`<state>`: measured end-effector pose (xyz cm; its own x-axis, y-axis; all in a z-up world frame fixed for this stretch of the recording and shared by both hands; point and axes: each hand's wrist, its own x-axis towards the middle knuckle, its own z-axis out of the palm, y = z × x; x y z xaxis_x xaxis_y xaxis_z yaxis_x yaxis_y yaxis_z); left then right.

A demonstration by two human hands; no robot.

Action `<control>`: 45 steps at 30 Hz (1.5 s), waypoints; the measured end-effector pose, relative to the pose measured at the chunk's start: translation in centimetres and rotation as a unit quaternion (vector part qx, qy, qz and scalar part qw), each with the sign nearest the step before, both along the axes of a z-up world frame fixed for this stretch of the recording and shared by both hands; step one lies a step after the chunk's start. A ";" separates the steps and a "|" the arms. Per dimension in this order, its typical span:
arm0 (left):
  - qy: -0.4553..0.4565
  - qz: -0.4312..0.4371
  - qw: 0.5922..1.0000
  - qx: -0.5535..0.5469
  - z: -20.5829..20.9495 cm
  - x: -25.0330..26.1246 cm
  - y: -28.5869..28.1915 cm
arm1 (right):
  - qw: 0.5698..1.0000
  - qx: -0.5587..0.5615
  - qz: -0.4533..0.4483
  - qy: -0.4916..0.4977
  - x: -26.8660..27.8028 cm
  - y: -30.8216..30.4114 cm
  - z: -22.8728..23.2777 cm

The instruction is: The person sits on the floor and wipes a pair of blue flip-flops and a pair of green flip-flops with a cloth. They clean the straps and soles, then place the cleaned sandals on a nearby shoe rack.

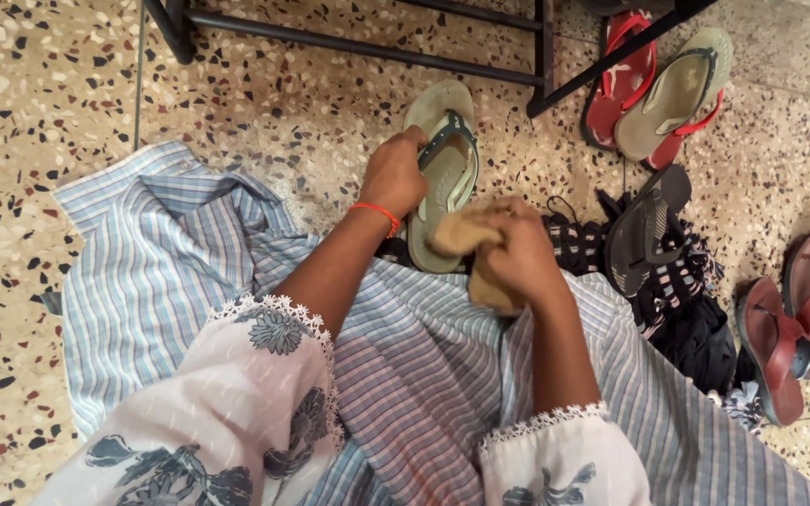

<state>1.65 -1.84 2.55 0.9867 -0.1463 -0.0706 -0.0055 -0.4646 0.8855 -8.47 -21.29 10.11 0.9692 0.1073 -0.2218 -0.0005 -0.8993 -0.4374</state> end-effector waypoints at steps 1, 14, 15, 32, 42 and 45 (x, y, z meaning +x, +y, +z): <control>-0.007 0.000 1.000 0.000 0.0 0.1 -0.1 | 0.999 0.007 0.003 -0.046 0.6 0.3 0.0; -0.036 -0.008 0.999 0.002 -0.8 0.2 -0.5 | 0.998 0.003 0.063 0.024 -0.3 2.0 -0.1; -0.034 -0.008 0.999 0.002 -0.8 0.2 -0.4 | 0.995 0.011 0.093 0.036 -0.5 1.9 0.4; -0.038 -0.017 0.999 0.021 -0.8 0.0 -0.3 | 0.991 0.072 0.102 -0.055 -0.3 1.8 -3.2; -0.066 -0.055 0.991 0.104 1.0 -2.3 -0.3 | 0.753 0.582 -0.308 -0.002 -1.9 -3.8 -8.1; -0.016 -0.108 0.972 0.209 2.7 -5.4 -1.0 | 0.698 0.656 -0.284 -0.047 -2.2 -4.2 -9.0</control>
<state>-3.75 -2.86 5.28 0.9389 -0.3153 -0.1383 -0.1671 -0.7685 0.6176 -10.65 -25.50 1.13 0.9417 -0.2496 -0.2255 -0.1089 0.4080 -0.9064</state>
